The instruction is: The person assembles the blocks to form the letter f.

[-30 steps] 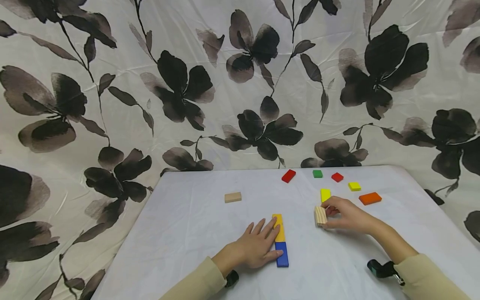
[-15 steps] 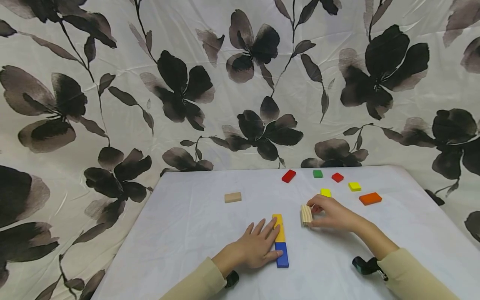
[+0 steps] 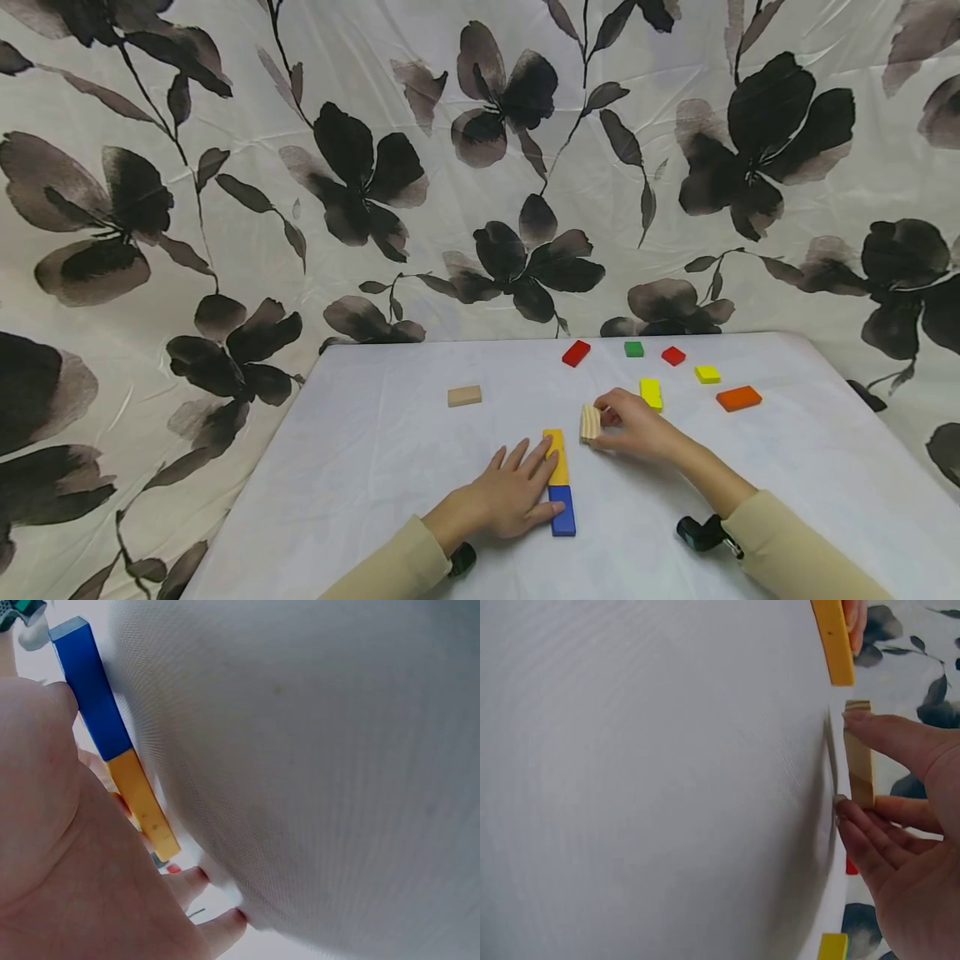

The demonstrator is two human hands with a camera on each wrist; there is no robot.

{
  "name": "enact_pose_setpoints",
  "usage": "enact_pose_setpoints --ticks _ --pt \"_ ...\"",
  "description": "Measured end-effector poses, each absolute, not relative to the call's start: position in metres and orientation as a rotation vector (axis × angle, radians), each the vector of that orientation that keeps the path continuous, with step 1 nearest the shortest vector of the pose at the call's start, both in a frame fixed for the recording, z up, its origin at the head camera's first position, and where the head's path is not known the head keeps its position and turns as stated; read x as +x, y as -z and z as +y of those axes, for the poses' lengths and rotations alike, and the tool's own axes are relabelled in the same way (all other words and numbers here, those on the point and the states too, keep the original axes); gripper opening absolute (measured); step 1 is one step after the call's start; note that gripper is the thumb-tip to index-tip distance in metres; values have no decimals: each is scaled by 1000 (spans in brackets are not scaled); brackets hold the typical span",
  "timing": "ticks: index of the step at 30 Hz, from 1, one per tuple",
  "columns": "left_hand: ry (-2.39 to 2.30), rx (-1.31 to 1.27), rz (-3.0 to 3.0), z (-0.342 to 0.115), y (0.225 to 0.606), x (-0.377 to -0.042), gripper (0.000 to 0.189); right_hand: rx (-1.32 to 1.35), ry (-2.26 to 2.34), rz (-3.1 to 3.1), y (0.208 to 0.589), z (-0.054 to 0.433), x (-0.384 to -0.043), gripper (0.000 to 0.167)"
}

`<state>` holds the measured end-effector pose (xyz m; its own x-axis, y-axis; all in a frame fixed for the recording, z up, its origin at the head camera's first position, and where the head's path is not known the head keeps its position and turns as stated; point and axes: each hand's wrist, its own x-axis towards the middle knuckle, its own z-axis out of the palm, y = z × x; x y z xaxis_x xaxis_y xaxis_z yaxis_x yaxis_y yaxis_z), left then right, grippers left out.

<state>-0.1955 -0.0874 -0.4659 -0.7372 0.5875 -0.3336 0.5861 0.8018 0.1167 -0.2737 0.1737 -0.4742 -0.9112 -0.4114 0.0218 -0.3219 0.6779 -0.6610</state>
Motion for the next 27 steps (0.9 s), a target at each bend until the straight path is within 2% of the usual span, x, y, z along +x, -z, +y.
enact_pose_setpoints --ticks 27 --pt "13 908 2661 -88 465 -195 80 -518 1128 2654 477 148 -297 54"
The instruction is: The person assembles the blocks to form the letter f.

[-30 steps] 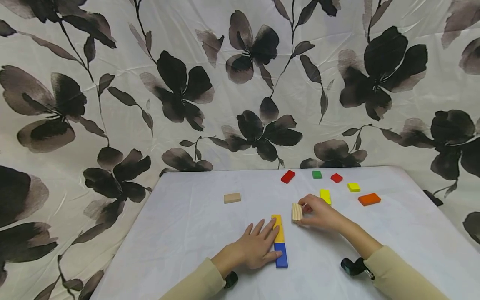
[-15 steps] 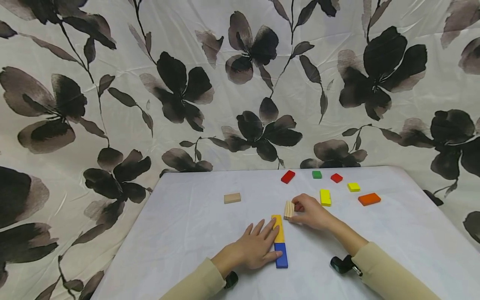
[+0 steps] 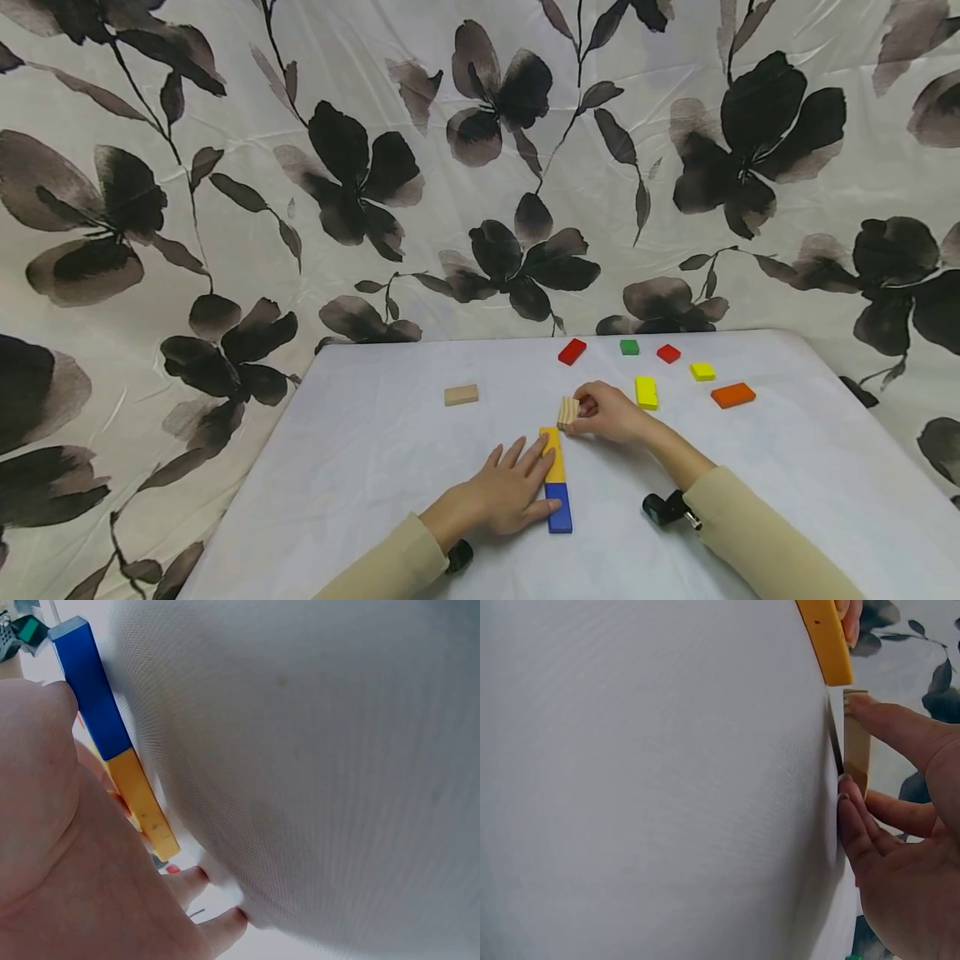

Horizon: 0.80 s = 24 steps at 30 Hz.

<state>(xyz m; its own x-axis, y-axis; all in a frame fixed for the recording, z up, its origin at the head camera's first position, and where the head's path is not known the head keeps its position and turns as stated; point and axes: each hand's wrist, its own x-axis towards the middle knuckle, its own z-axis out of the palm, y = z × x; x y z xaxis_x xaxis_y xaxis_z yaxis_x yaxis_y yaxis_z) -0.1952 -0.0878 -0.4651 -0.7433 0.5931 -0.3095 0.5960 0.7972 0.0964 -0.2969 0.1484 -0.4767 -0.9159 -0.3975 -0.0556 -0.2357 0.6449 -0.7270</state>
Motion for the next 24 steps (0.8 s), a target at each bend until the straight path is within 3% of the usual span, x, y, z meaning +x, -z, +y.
enact_pose_setpoints --ticks 24 --pt "20 908 2659 -87 464 -196 81 -511 1161 2583 482 144 -307 55"
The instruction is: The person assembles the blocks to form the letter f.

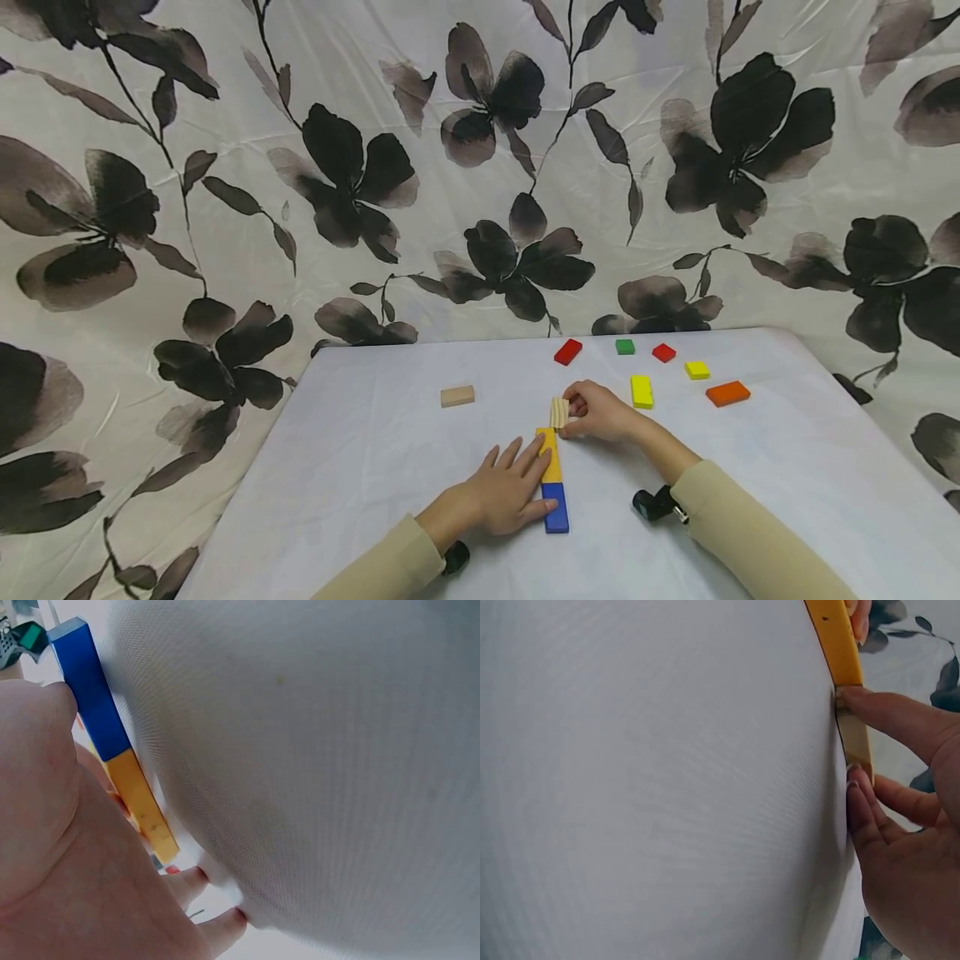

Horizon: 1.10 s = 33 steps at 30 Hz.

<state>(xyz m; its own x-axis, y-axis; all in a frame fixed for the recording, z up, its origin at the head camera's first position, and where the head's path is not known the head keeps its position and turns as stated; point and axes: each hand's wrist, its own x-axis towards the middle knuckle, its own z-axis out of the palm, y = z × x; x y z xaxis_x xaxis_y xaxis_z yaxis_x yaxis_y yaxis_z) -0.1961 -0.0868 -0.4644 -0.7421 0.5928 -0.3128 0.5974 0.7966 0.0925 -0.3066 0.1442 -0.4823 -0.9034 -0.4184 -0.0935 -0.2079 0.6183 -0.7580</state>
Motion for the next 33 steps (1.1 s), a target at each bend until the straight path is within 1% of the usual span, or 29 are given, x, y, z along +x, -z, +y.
enact_pose_setpoints --ticks 7,9,20,33 --pt "16 915 2664 -87 463 -195 81 -559 1175 2527 482 151 -311 41" --pt "17 913 2664 -88 463 -195 81 -574 1193 2510 481 151 -312 40" --pt "-1 921 2651 -88 465 -195 80 -633 1239 2469 482 143 -308 43" --pt "4 929 2642 -88 468 -197 80 -620 1224 2464 481 136 -309 45"
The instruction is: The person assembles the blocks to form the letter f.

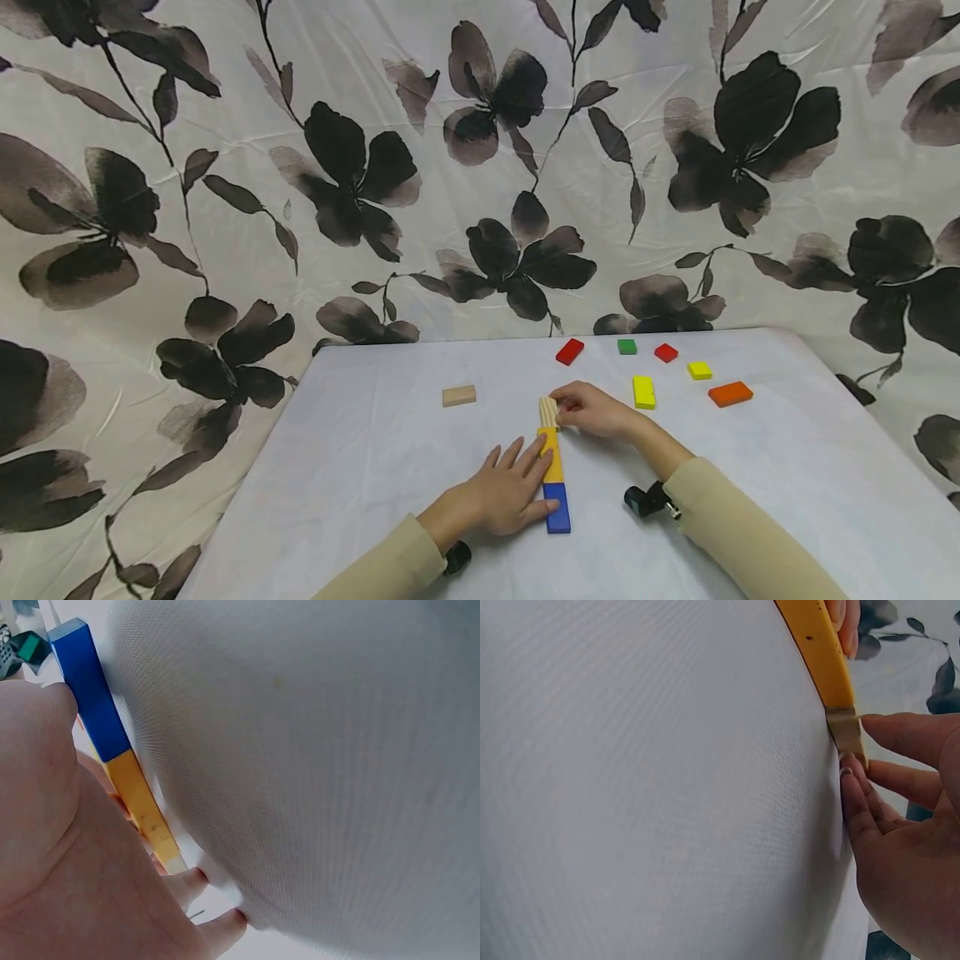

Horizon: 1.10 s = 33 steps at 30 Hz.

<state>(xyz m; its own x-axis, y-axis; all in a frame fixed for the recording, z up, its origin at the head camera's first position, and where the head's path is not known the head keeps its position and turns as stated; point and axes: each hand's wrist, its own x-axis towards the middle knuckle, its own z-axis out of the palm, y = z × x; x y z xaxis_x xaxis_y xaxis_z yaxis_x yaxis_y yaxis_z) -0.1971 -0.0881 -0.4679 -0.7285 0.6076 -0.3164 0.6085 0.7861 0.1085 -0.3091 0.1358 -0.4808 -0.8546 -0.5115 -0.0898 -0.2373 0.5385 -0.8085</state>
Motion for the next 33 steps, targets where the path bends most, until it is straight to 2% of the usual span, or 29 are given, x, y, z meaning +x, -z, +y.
enact_pose_setpoints --ticks 33 --pt "-2 922 2648 -88 468 -197 80 -655 1226 2454 479 130 -310 46"
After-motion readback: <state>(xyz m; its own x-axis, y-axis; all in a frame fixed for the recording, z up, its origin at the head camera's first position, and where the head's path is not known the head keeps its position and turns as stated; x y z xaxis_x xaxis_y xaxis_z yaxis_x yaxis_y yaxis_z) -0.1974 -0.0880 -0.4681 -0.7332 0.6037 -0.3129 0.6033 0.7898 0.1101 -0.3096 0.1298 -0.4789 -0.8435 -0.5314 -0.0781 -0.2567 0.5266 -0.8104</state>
